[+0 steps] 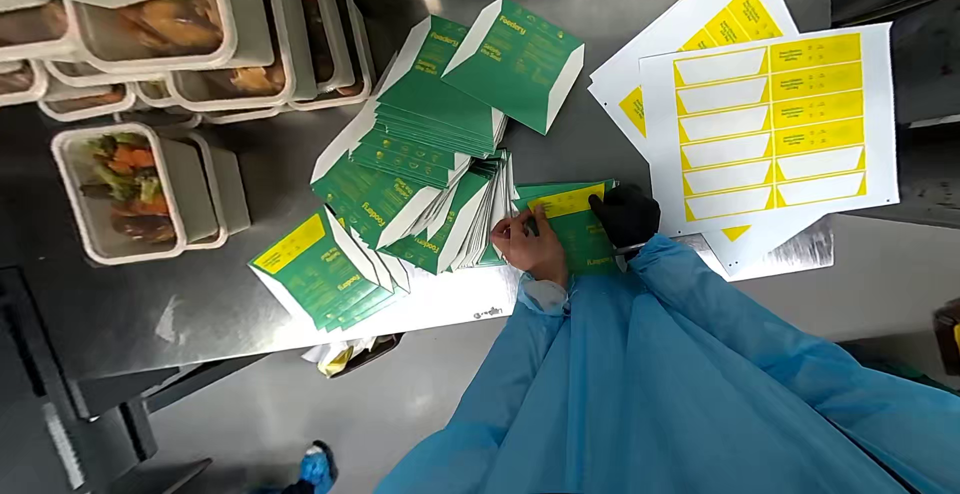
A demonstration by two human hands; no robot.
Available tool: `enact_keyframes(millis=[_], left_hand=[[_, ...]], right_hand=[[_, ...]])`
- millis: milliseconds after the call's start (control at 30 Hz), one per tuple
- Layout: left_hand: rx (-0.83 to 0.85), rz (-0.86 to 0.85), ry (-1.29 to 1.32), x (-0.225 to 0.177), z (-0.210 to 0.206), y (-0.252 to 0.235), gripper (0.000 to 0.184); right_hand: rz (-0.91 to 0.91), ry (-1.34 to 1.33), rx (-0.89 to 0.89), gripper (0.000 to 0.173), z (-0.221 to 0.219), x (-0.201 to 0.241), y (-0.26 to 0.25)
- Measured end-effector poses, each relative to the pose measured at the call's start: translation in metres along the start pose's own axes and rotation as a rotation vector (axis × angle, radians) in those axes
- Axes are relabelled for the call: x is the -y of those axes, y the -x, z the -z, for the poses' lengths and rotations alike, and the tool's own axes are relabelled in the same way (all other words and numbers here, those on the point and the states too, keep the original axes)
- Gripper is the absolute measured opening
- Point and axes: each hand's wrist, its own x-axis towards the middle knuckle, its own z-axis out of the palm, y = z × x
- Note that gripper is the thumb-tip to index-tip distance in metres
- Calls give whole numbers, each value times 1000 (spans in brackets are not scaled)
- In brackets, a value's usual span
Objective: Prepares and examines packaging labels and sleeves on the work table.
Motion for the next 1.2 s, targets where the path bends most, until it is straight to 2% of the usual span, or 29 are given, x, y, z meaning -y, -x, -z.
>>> enact_keyframes(millis=[100,200,233,300,333,367,400,467,600,667,733,800,833,867,933,1000,1067,1133,1200], left_hand=[[-20,22,26,-3,3,0,35],[-17,17,43,-1,5,3,36],[-25,7,44,0,4,5,35],[-6,-28,30,5,4,8,37],[3,-37,25,5,4,7,38],[-1,-38,17,5,3,7,37],[-18,-32,17,3,2,6,36],[-26,-49,11,6,0,9,36],[-21,-84,23,13,-3,10,36],[-33,-69,34,13,-4,12,36],[-35,-9,63,8,2,12,45],[-60,89,100,4,14,8,65],[-91,104,124,1,17,6,65],[-95,60,126,0,22,8,57],[33,-250,84,-1,31,21,35],[320,-647,-72,-6,27,29,44],[440,-935,-342,3,13,28,65],[369,-956,-461,34,7,20,73],[270,-830,-491,57,17,12,81]], right_hand=[[-75,21,11,55,9,3,-6],[26,80,-33,55,8,1,-3],[149,143,-69,50,8,-2,-1],[544,267,-121,32,5,-5,9],[730,313,-96,34,0,-4,14],[866,337,-35,45,-10,-6,18],[925,366,67,57,-19,-8,22],[891,400,195,71,-30,-21,22],[696,516,48,84,-12,-49,6],[660,578,40,90,-2,-53,1],[636,606,49,91,-1,-49,1],[613,605,37,91,-6,-48,2],[607,603,24,91,-9,-49,1],[603,605,21,91,-11,-49,1],[594,600,39,90,-11,-50,3],[591,610,56,87,-7,-49,2],[611,611,41,84,-9,-51,3],[612,634,38,88,-8,-52,3],[592,637,42,93,-8,-50,3]])
